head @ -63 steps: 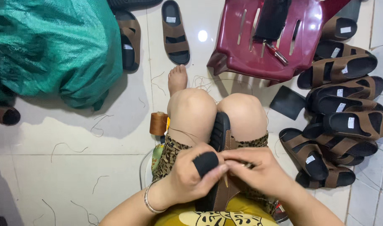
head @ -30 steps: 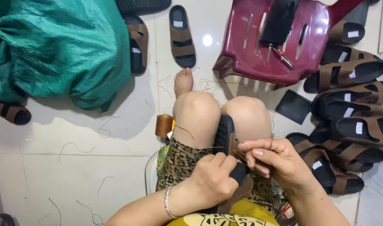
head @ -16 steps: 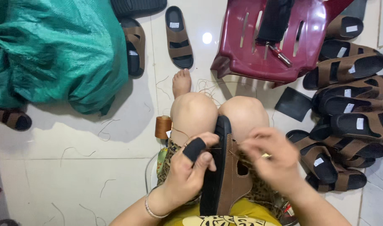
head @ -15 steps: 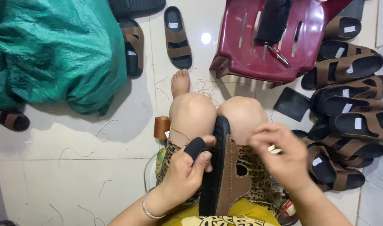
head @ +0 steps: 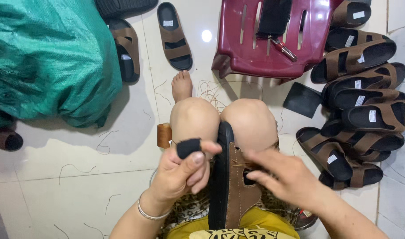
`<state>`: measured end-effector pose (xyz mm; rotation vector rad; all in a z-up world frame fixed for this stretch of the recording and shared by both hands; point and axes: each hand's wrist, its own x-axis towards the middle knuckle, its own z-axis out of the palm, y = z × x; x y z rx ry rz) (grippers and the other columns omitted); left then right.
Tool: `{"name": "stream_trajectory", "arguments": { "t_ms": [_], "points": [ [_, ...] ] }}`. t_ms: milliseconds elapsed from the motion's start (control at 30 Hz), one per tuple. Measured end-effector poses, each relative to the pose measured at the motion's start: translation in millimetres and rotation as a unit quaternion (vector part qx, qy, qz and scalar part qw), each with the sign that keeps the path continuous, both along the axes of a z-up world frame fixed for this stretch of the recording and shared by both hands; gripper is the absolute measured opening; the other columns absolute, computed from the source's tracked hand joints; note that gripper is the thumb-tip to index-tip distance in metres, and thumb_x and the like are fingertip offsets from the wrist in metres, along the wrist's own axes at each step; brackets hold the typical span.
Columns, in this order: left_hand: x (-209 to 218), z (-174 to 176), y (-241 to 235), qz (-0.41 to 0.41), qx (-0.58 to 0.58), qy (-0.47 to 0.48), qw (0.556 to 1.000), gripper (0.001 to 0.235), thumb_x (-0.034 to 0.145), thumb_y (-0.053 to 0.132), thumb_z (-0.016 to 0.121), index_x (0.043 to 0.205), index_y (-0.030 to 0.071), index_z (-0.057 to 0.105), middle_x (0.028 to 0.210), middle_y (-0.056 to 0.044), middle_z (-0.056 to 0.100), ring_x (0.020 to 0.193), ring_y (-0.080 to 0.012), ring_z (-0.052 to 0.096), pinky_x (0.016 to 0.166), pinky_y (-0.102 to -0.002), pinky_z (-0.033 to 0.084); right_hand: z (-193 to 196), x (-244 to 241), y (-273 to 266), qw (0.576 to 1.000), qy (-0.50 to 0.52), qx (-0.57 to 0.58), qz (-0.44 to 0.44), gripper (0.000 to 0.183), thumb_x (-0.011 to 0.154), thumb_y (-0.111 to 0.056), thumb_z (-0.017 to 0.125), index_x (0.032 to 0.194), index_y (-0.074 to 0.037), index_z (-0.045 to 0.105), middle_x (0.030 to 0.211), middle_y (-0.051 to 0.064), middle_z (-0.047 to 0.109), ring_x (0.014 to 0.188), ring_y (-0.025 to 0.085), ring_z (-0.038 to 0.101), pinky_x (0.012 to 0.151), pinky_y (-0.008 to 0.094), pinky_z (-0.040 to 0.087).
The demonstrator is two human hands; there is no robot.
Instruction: The person sits on the floor and sews a brown sandal using a needle and thread. They hold the sandal between their legs and repeatedly push the needle through the sole and strap while pulling the thread tight.
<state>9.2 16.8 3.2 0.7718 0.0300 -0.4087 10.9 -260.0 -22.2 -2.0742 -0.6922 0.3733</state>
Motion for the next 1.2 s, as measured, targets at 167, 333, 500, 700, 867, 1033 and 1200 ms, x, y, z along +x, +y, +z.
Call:
{"name": "stream_trajectory", "arguments": {
  "t_ms": [167, 333, 500, 700, 867, 1033, 1200],
  "points": [
    [53.3, 12.7, -5.0, 0.173, 0.585, -0.368, 0.702, 0.022, 0.102, 0.008, 0.058, 0.120, -0.001, 0.065, 0.085, -0.007, 0.064, 0.059, -0.0197, 0.052, 0.051, -0.032, 0.041, 33.7, 8.5, 9.1, 0.999, 0.030, -0.004, 0.015, 0.015, 0.098, -0.023, 0.061, 0.094, -0.012, 0.070, 0.075, 0.000, 0.068, 0.063, 0.017, 0.065, 0.059, 0.029, 0.053],
    [101.9, 7.8, -13.2, 0.204, 0.388, -0.106, 0.893, 0.038, 0.106, 0.035, 0.049, 0.115, 0.001, 0.064, 0.090, -0.014, 0.076, 0.083, -0.0194, 0.078, 0.088, -0.032, 0.065, 32.0, 8.5, 30.9, 0.974, 0.164, 0.141, -0.060, 0.023, 0.101, -0.024, 0.055, 0.085, -0.009, 0.064, 0.101, 0.008, 0.073, 0.091, 0.017, 0.072, 0.087, 0.031, 0.055],
    [134.2, -45.8, 2.6, 0.291, 0.132, 0.082, 0.944, 0.027, 0.103, 0.019, 0.057, 0.094, -0.004, 0.067, 0.048, 0.007, 0.024, 0.031, -0.0060, 0.033, 0.022, -0.023, 0.030, -11.9, 23.3, 32.6, 0.937, 0.240, 0.204, -0.151, 0.027, 0.100, -0.018, 0.059, 0.078, -0.004, 0.066, 0.067, 0.005, 0.069, 0.056, 0.010, 0.056, 0.055, 0.025, 0.049],
    [114.5, -81.7, 128.3, -0.029, 0.781, 0.053, 0.622, 0.045, 0.101, 0.052, 0.054, 0.086, 0.018, 0.078, 0.068, -0.010, 0.069, 0.075, -0.0274, 0.066, 0.075, -0.043, 0.046, -5.8, 48.0, -33.3, 0.948, 0.160, -0.033, -0.274, 0.029, 0.092, -0.015, 0.069, 0.120, -0.011, 0.061, 0.109, 0.004, 0.067, 0.096, 0.014, 0.059, 0.086, 0.028, 0.045],
    [41.2, -13.2, 70.7, 0.143, 0.746, -0.157, 0.632, 0.021, 0.097, 0.015, 0.068, 0.117, 0.008, 0.067, 0.110, -0.011, 0.065, 0.094, -0.0323, 0.067, 0.082, -0.043, 0.052, 17.1, 23.9, -29.3, 0.990, 0.074, -0.085, -0.089, 0.054, 0.097, -0.012, 0.055, 0.151, -0.012, 0.046, 0.122, 0.013, 0.064, 0.105, 0.022, 0.064, 0.095, 0.036, 0.051],
    [16.4, 5.1, 11.8, -0.076, 0.476, -0.287, 0.828, 0.055, 0.098, 0.024, 0.067, 0.142, -0.001, 0.047, 0.152, -0.028, 0.048, 0.146, -0.0421, 0.049, 0.125, -0.047, 0.036, 21.1, 21.9, -9.5, 0.985, 0.021, -0.149, 0.081, 0.055, 0.096, -0.022, 0.063, 0.148, -0.032, 0.052, 0.095, -0.002, 0.062, 0.079, 0.017, 0.063, 0.060, 0.033, 0.054],
    [7.0, -11.1, 8.4, -0.212, 0.525, -0.293, 0.771, 0.092, 0.091, 0.024, 0.077, 0.157, -0.004, 0.020, 0.165, -0.030, 0.026, 0.157, -0.0390, 0.024, 0.128, -0.046, 0.022, 17.4, 27.3, -4.7, 0.977, 0.024, -0.185, 0.102, 0.053, 0.095, -0.025, 0.064, 0.145, -0.037, 0.057, 0.088, -0.006, 0.062, 0.071, 0.017, 0.065, 0.050, 0.036, 0.052]
  ]
}}
